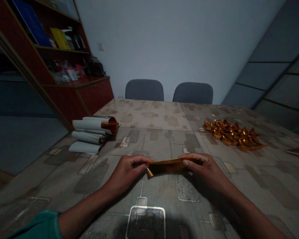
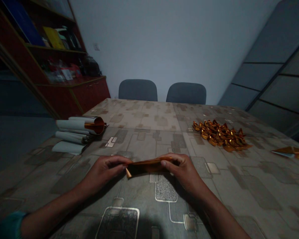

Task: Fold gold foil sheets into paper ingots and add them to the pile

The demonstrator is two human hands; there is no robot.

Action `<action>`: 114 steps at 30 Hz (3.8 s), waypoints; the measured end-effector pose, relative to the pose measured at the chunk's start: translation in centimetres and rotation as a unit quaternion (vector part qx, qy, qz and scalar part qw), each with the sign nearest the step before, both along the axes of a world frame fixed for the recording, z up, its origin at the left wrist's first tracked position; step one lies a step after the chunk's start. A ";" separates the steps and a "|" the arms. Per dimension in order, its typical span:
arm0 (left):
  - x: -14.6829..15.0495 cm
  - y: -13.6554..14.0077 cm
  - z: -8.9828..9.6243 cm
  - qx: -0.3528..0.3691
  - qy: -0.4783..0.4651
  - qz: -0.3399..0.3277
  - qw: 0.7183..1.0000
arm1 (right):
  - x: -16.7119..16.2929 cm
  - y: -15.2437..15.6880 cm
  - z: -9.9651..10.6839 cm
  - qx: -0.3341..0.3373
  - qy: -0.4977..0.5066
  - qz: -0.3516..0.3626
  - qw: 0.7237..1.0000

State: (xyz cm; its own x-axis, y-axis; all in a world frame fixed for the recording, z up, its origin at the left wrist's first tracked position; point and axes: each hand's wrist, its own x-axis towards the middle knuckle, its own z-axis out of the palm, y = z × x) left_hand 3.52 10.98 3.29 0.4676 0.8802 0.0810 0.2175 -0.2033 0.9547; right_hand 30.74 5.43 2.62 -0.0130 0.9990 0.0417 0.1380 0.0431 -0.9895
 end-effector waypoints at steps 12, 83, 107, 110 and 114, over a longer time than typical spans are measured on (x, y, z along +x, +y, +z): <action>0.2 -1.4 0.1 -0.025 -0.079 0.060 0.995 | -0.8 -0.6 0.8 0.261 -0.146 -0.102 0.949; 1.5 -0.7 -2.3 0.248 0.269 -0.081 0.927 | -5.4 -2.4 -3.0 0.185 -0.537 -0.044 0.822; 1.6 -0.7 -2.7 0.243 0.271 -0.057 0.929 | -5.6 -1.8 -2.9 0.207 -0.598 -0.053 0.772; 1.6 -0.8 -2.6 0.242 0.278 -0.056 0.928 | -5.7 -1.8 -2.9 0.193 -0.603 -0.048 0.773; 1.6 -0.7 -2.4 0.250 0.294 -0.061 0.921 | -5.7 -1.8 -3.0 0.180 -0.608 -0.048 0.772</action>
